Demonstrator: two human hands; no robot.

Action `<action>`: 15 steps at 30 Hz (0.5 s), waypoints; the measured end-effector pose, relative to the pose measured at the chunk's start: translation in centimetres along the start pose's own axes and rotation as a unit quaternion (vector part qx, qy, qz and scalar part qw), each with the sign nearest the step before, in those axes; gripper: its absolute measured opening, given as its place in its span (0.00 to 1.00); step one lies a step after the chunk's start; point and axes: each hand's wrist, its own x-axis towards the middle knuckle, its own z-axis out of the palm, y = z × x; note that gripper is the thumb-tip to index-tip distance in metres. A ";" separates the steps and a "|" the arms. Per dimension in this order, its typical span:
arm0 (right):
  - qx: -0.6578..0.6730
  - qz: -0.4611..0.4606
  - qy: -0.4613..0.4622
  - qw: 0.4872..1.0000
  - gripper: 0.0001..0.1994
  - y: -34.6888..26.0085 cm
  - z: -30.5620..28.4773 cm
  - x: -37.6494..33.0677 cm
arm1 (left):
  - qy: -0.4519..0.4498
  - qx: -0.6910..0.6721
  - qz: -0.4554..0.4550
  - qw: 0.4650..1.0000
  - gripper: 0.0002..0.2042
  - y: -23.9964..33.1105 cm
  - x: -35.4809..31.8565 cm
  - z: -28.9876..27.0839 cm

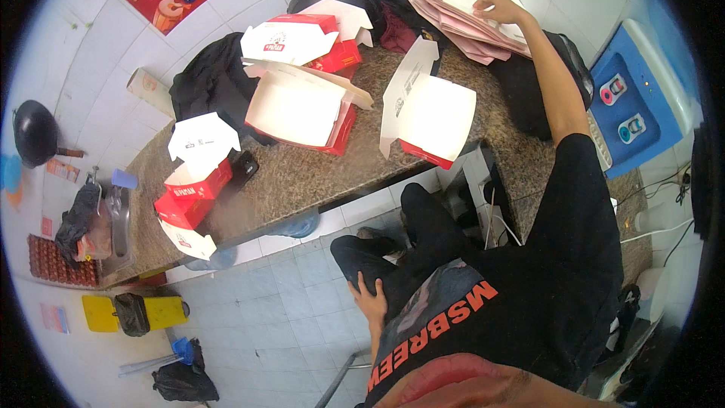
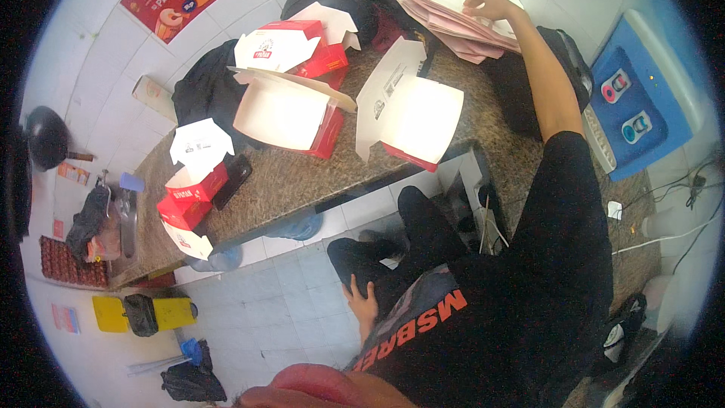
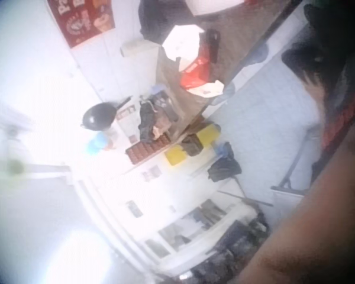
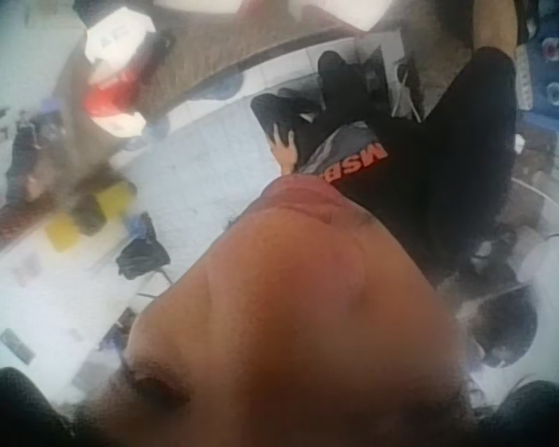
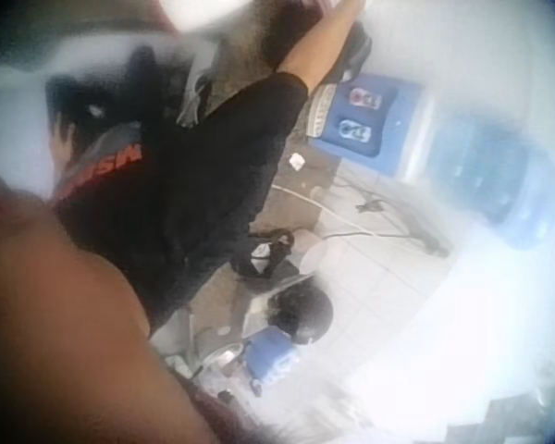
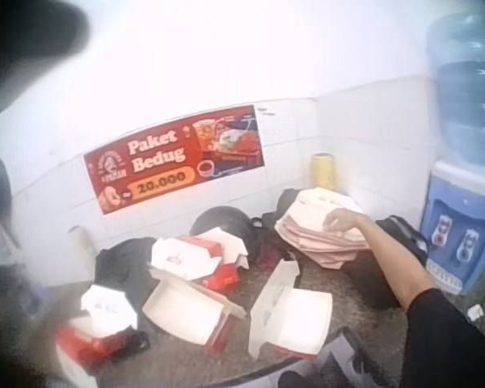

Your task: The person sits at a counter and repeatedly assembles red and white cardboard food boxes. They pick up flat-packed box components, fold the sides, and interlock the flaps to form the box structure. The person handles the boxes one at a time, stacking the completed units on the counter.

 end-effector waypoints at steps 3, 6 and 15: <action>-0.048 -0.068 0.056 0.995 0.24 1.2 0.6 -0.5 | 0.005 0.012 0.009 1.000 0.33 0.1 0.1 0.2; -0.044 -0.119 0.091 0.988 0.20 0.8 1.4 -1.0 | 0.004 0.004 0.018 1.000 0.32 0.1 0.2 0.3; -0.069 -0.046 0.255 0.963 0.13 -1.9 1.9 -1.6 | 0.017 0.008 0.034 0.999 0.32 0.0 -0.1 0.3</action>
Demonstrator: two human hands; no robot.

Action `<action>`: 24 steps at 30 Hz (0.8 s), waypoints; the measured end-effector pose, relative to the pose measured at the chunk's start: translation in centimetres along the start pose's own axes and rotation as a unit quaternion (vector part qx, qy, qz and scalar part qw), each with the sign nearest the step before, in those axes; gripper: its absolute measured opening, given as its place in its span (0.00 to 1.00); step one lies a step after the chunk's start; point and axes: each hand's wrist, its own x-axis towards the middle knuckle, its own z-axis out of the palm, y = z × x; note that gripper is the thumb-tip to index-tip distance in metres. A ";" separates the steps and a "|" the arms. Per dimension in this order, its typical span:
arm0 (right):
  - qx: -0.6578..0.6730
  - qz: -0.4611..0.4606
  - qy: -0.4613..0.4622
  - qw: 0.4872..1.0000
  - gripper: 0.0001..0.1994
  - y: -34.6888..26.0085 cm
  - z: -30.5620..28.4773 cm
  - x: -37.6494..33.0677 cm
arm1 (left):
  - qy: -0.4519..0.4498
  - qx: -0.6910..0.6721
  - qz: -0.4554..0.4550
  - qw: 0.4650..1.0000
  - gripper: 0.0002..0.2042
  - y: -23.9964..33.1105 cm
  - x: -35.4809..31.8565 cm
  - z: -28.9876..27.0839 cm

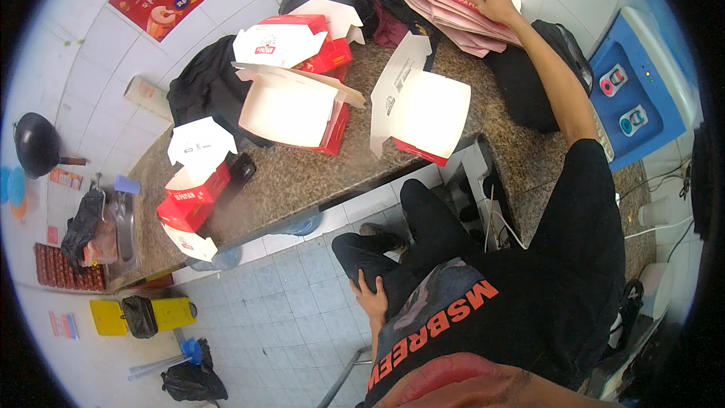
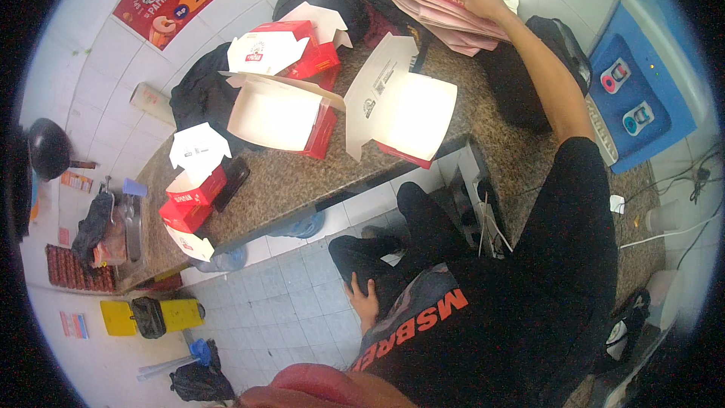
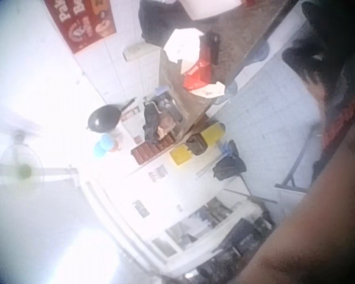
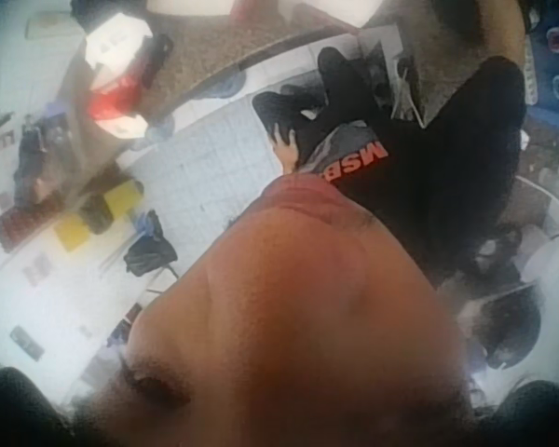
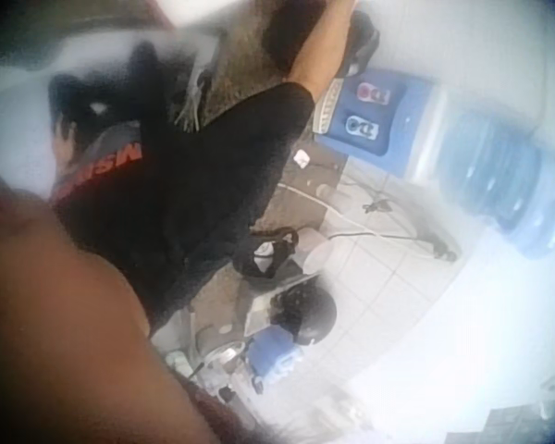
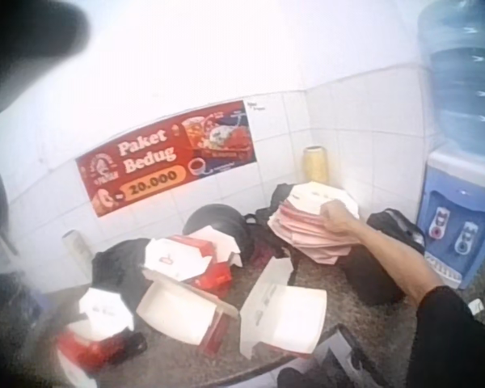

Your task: The person sits at a counter and repeatedly assembles red and white cardboard food boxes. They pick up flat-packed box components, fold the sides, and interlock the flaps to form the box structure. The person handles the boxes one at a time, stacking the completed units on the counter.

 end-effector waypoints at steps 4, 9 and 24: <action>0.033 0.040 0.024 0.998 0.15 1.0 -0.1 0.8 | -0.002 0.007 -0.010 1.000 0.33 -0.4 0.2 0.2; 0.190 0.111 -0.035 0.975 0.20 3.5 -0.9 2.2 | 0.007 0.013 -0.004 1.000 0.33 -0.8 0.2 0.3; 0.345 0.227 -0.179 0.893 0.26 4.5 -0.6 3.6 | -0.001 -0.003 -0.004 1.000 0.32 1.0 0.0 -0.6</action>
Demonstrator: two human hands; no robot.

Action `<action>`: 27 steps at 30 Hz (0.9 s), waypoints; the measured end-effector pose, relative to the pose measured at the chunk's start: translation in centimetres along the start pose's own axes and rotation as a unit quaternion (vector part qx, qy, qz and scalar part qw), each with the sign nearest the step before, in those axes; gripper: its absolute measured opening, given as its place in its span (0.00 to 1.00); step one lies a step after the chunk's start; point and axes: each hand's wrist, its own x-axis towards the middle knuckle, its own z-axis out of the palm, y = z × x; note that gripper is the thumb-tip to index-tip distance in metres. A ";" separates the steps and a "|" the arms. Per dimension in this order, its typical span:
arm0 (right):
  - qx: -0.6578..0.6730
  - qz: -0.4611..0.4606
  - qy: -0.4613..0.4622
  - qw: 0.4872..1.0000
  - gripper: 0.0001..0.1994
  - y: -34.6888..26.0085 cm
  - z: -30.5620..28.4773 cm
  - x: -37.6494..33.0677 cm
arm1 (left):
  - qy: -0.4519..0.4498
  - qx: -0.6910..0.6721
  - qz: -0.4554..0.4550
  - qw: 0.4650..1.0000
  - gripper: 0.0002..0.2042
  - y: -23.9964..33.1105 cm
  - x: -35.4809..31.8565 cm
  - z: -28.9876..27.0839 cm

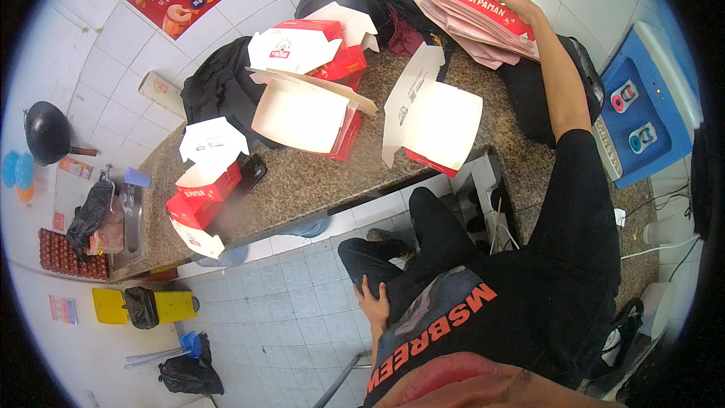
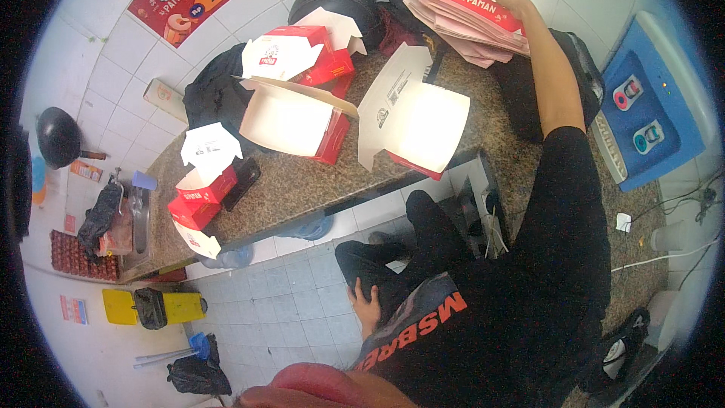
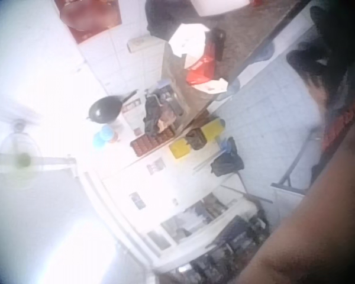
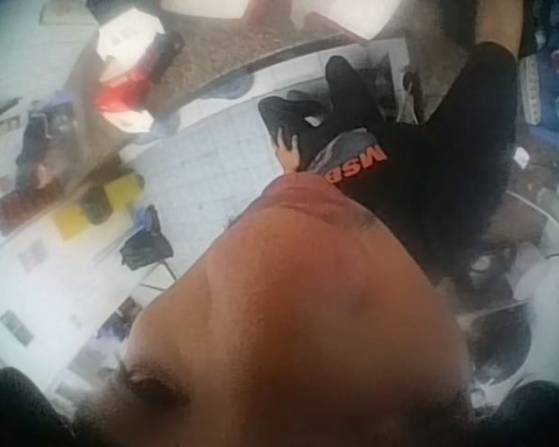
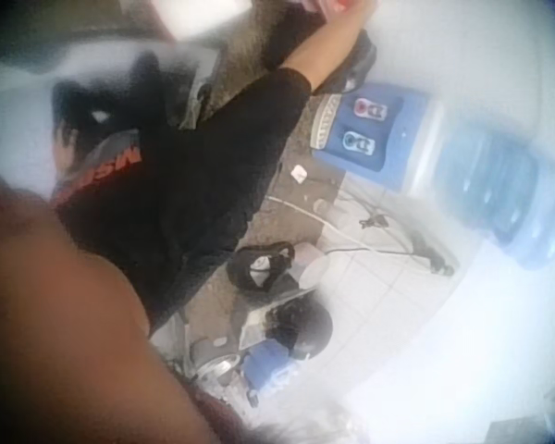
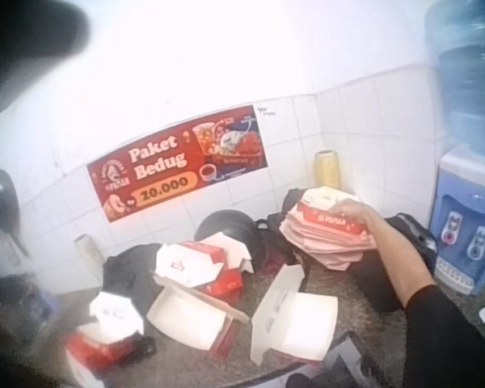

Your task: The person sits at a counter and repeatedly assembles red and white cardboard food boxes. They pick up flat-packed box components, fold the sides, and interlock the flaps to form the box structure. The person handles the boxes one at a time, stacking the completed units on the counter.

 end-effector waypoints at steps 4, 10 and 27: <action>-0.074 -0.055 -0.001 0.996 0.24 0.6 1.1 -0.4 | 0.007 0.013 0.007 1.000 0.32 -0.6 0.0 0.1; -0.224 -0.180 0.090 0.953 0.23 2.0 0.0 2.0 | 0.000 0.008 0.009 1.000 0.33 -0.9 0.3 0.5; -0.033 -0.249 -0.065 0.966 0.29 0.4 2.5 0.4 | 0.001 0.017 -0.001 1.000 0.32 -1.7 0.6 1.0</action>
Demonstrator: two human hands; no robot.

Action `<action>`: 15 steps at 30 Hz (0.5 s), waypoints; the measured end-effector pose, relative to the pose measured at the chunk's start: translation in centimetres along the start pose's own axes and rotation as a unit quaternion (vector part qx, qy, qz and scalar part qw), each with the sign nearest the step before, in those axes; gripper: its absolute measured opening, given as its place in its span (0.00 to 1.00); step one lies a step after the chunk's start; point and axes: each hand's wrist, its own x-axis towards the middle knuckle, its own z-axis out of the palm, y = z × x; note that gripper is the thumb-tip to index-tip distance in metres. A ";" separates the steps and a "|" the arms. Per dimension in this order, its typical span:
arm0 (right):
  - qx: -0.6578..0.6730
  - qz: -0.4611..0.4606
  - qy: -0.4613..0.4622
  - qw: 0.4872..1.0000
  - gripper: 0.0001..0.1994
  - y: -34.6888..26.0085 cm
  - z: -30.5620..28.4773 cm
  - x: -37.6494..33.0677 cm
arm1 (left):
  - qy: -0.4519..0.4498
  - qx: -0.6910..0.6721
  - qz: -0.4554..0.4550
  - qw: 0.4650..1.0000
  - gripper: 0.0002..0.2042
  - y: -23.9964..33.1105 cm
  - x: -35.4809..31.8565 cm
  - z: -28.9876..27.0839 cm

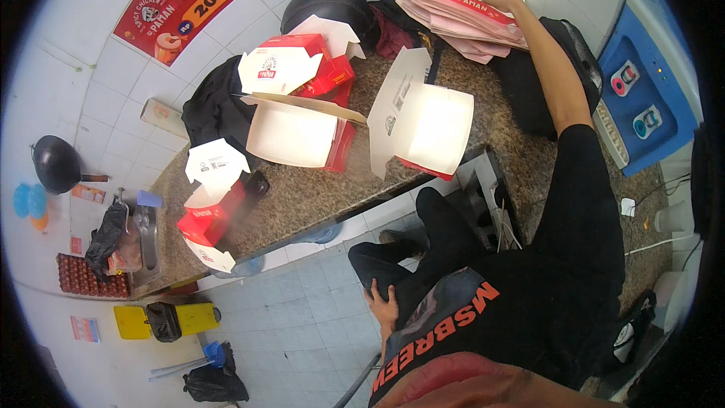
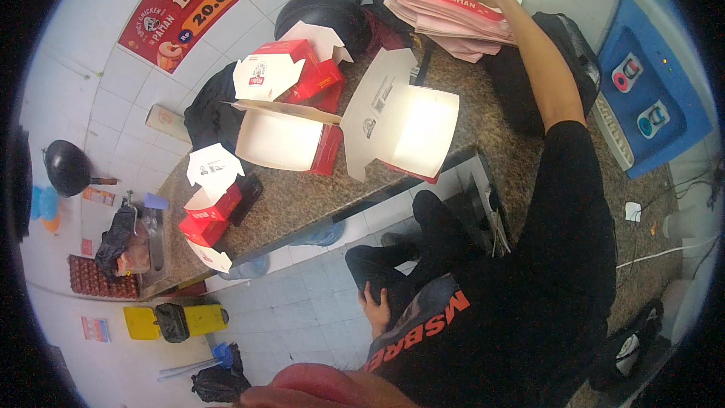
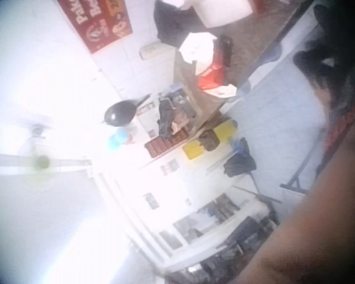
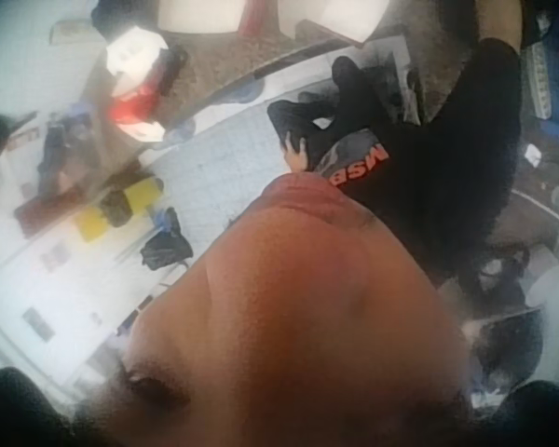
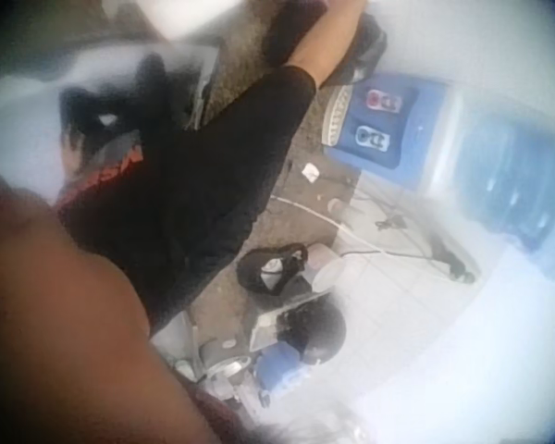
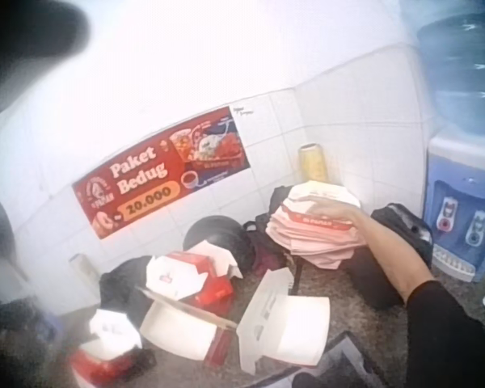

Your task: The person sits at a counter and repeatedly assembles red and white cardboard food boxes. They pick up flat-packed box components, fold the sides, and interlock the flaps to form the box structure. The person handles the boxes one at a time, stacking the completed units on the counter.

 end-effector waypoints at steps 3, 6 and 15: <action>-0.114 0.029 -0.008 0.993 0.34 -1.8 0.3 1.7 | 0.007 0.004 0.006 1.000 0.32 0.2 0.0 -0.1; -0.163 0.029 -0.020 0.986 0.35 -2.5 0.5 3.1 | -0.003 0.000 -0.009 1.000 0.32 0.5 0.1 -0.1; -0.247 0.017 -0.022 0.969 0.33 -1.8 0.7 4.4 | -0.016 0.012 -0.020 1.000 0.33 1.0 0.1 -0.2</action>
